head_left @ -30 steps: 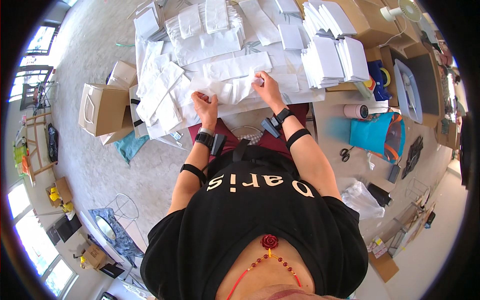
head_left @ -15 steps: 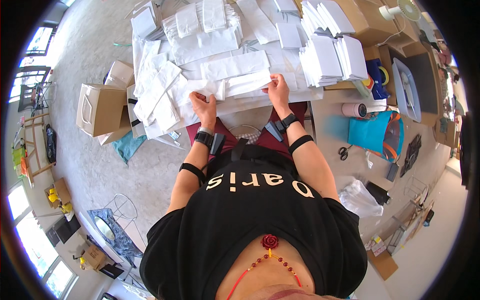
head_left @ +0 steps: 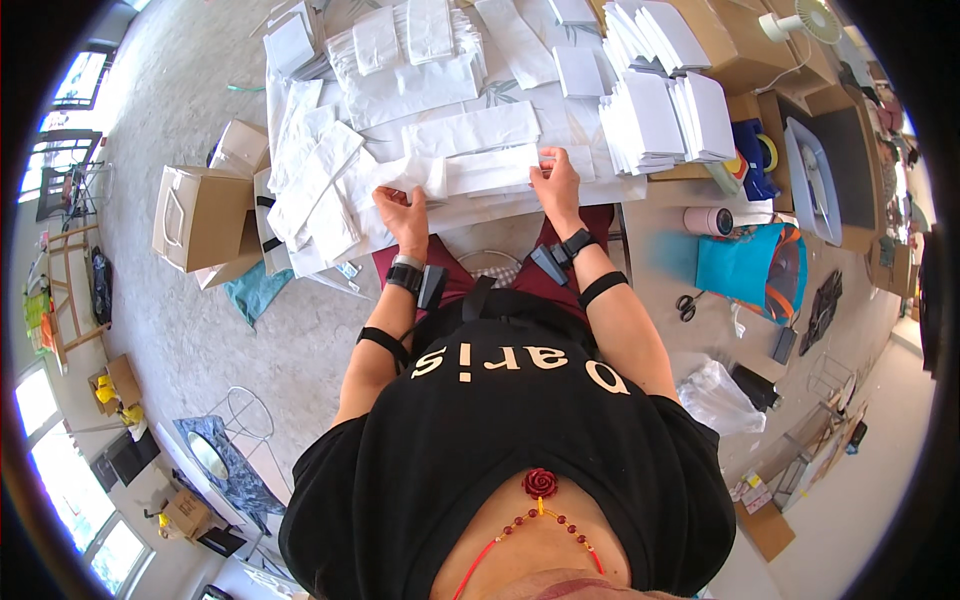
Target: The person folds white paper envelopes one at a time on a table, pressing the creases by hand and placing them into a stack.
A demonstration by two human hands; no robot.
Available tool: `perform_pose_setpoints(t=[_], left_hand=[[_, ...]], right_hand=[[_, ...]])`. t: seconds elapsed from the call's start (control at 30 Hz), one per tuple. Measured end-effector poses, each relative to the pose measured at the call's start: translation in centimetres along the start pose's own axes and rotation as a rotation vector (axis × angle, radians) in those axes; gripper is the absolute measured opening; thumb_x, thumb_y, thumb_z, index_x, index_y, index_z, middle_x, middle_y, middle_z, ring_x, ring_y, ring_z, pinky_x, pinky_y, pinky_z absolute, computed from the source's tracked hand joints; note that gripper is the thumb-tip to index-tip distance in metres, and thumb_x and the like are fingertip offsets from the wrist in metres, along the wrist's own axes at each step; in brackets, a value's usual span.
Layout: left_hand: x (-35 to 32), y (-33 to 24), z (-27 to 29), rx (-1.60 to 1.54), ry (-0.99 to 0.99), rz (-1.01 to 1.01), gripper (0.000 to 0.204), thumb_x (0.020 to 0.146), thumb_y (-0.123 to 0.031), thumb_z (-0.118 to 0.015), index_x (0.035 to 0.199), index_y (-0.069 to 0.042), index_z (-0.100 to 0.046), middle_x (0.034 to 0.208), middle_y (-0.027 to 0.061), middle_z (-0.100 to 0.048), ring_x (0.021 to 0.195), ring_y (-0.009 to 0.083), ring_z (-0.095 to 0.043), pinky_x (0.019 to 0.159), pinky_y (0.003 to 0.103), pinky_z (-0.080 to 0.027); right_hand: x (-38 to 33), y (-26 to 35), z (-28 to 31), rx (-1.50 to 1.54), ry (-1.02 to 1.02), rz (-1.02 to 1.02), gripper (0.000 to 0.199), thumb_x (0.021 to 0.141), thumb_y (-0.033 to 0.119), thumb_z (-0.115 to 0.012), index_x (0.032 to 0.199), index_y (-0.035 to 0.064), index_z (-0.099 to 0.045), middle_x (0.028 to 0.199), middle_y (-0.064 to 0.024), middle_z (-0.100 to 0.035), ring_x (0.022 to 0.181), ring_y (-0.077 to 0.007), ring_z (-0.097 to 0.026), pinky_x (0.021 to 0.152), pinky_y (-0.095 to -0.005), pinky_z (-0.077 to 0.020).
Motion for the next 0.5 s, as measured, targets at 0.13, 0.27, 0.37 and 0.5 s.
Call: perform_pose_setpoints(t=[0.13, 0.27, 0.37, 0.5], left_hand=[[0.1, 0.5, 0.5, 0.016, -0.017, -0.022, 0.043, 0.083, -0.002, -0.077, 0.112, -0.002, -0.045, 0.096, 0.0055, -0.054, 0.084, 0.0139, -0.055, 0.077, 0.029, -0.049], [-0.2, 0.1, 0.4, 0.07, -0.019, -0.011, 0.044, 0.082, -0.003, -0.078, 0.112, -0.002, -0.046, 0.094, 0.0054, -0.053, 0.083, 0.0146, -0.055, 0.077, 0.03, -0.049], [0.0, 0.5, 0.6, 0.137, -0.033, -0.025, 0.044, 0.082, -0.004, -0.079, 0.111, -0.002, -0.046, 0.094, 0.006, -0.053, 0.083, 0.0154, -0.055, 0.077, 0.031, -0.05], [0.0, 0.4, 0.6, 0.159, -0.044, -0.033, 0.044, 0.082, -0.005, -0.079, 0.112, -0.002, -0.046, 0.094, 0.0065, -0.054, 0.083, 0.0161, -0.056, 0.078, 0.031, -0.05]], right_hand=[[-0.3, 0.6, -0.2, -0.136, -0.023, 0.055, 0.036, 0.087, 0.007, -0.071, 0.12, 0.001, -0.057, 0.088, -0.0156, -0.072, 0.078, -0.0302, -0.072, 0.072, -0.0411, -0.0561], [-0.3, -0.1, -0.3, -0.221, -0.022, 0.066, 0.036, 0.086, 0.008, -0.073, 0.118, 0.0013, -0.057, 0.088, -0.0169, -0.072, 0.081, -0.0353, -0.071, 0.074, -0.0442, -0.0553], [-0.4, -0.3, -0.6, -0.251, -0.017, 0.075, 0.037, 0.086, 0.009, -0.074, 0.118, 0.0014, -0.057, 0.089, -0.0176, -0.072, 0.082, -0.0373, -0.071, 0.076, -0.0455, -0.0553], [-0.3, -0.5, -0.6, -0.272, -0.008, 0.078, 0.038, 0.086, 0.009, -0.075, 0.118, 0.0014, -0.056, 0.089, -0.0172, -0.072, 0.083, -0.0374, -0.071, 0.076, -0.0456, -0.0554]])
Point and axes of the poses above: each hand's wrist, its own x-axis towards the middle knuckle, its own z-axis out of the back of the hand, y = z × x, the point moved 6 cm from there along x, towards the middle knuckle
